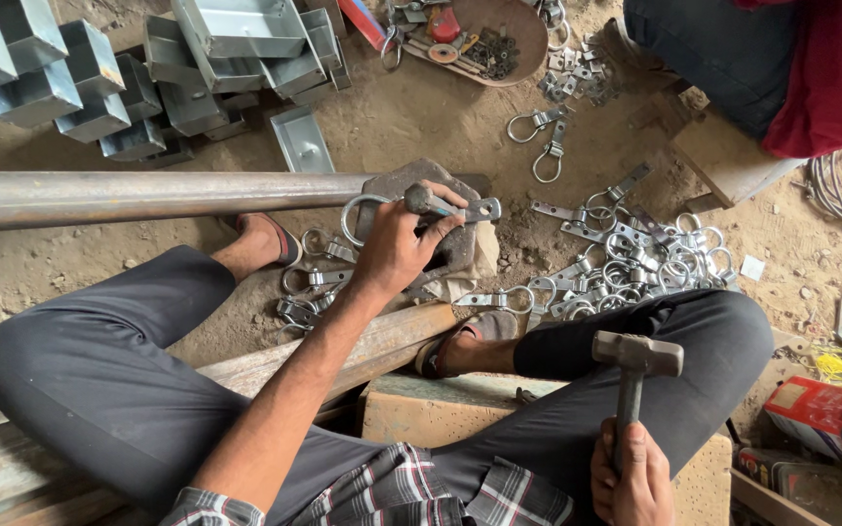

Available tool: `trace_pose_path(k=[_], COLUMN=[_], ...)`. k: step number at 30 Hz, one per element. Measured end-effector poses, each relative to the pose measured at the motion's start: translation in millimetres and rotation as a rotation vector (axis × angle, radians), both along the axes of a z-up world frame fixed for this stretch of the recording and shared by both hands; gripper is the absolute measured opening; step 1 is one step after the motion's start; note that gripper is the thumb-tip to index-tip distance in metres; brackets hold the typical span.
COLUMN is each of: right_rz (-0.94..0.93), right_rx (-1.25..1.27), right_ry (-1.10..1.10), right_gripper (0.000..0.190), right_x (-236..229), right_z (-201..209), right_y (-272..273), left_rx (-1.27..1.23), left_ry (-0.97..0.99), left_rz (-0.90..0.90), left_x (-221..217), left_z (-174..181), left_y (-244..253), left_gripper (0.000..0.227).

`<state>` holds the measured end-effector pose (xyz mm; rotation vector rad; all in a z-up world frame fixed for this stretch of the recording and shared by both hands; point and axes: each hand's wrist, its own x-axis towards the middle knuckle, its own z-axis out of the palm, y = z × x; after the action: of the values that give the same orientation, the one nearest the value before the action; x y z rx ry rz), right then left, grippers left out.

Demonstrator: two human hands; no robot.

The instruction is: The person sits on the ground and repeatedly hammers metal clips onto a metal rod using a hammer. They hold the clip in place with one hand and strike it with the other. Another person is visible in the background working with similar metal parts.

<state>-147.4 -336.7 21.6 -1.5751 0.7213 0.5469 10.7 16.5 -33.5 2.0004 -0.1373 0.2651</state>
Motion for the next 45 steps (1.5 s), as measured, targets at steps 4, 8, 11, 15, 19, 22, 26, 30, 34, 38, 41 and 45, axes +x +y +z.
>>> trace_pose_path(k=[4,8,11,15,19,22,26,30,34,38,41,45], right_rz=[-0.011,0.01,0.039,0.093,0.274,0.467,0.437,-0.419,0.152,0.574,0.498,0.287], right_rx=[-0.009,-0.008,-0.051,-0.171,-0.203,-0.471,-0.507,0.552,-0.014,-0.674,-0.529,-0.251], right_ry=[0.017,-0.01,-0.003,0.055,-0.292,-0.585,-0.988,-0.753,-0.758,-0.599,-0.646,-0.468], right_gripper=[0.052,0.052,0.051,0.049,0.038,0.032,0.033,0.023,0.026,0.024,0.031,0.035], right_x=[-0.4,2.2,0.7,3.2,14.8,36.5,71.9,84.4,108.2,113.4,86.2,19.8], right_z=[3.6,7.2,9.7,17.5,32.6,54.2,97.9,151.0,137.1,98.0,63.2,-12.2], right_y=[2.0,5.4,8.5,15.8,39.7,61.8,78.5,86.5,142.2,137.8,78.0,-18.7], left_rx=[0.018,0.087,0.216,0.305,0.326,0.335,0.355,0.334,0.28,0.306,0.33,0.282], left_ry=[-0.026,0.049,0.075,0.05,-0.054,-0.088,-0.091,-0.056,0.009,-0.115,-0.053,-0.019], left_rz=[0.002,0.004,0.002,-0.011,0.002,0.025,0.033,0.024,0.02,0.077,0.081,0.072], left_x=[0.8,6.6,6.9,11.9,17.6,17.7,20.4,23.7,26.7,22.8,23.7,23.0], left_z=[-0.4,3.1,8.5,13.7,10.2,6.7,3.0,-0.6,2.5,14.9,18.8,21.4], left_y=[-0.6,-3.8,-6.8,-16.2,-21.5,-22.8,-22.6,-23.9,-23.4,-17.4,-5.4,-19.1], left_gripper=[0.028,0.026,0.025,0.025,0.033,0.032,0.033,0.031,0.03,0.022,0.026,0.026])
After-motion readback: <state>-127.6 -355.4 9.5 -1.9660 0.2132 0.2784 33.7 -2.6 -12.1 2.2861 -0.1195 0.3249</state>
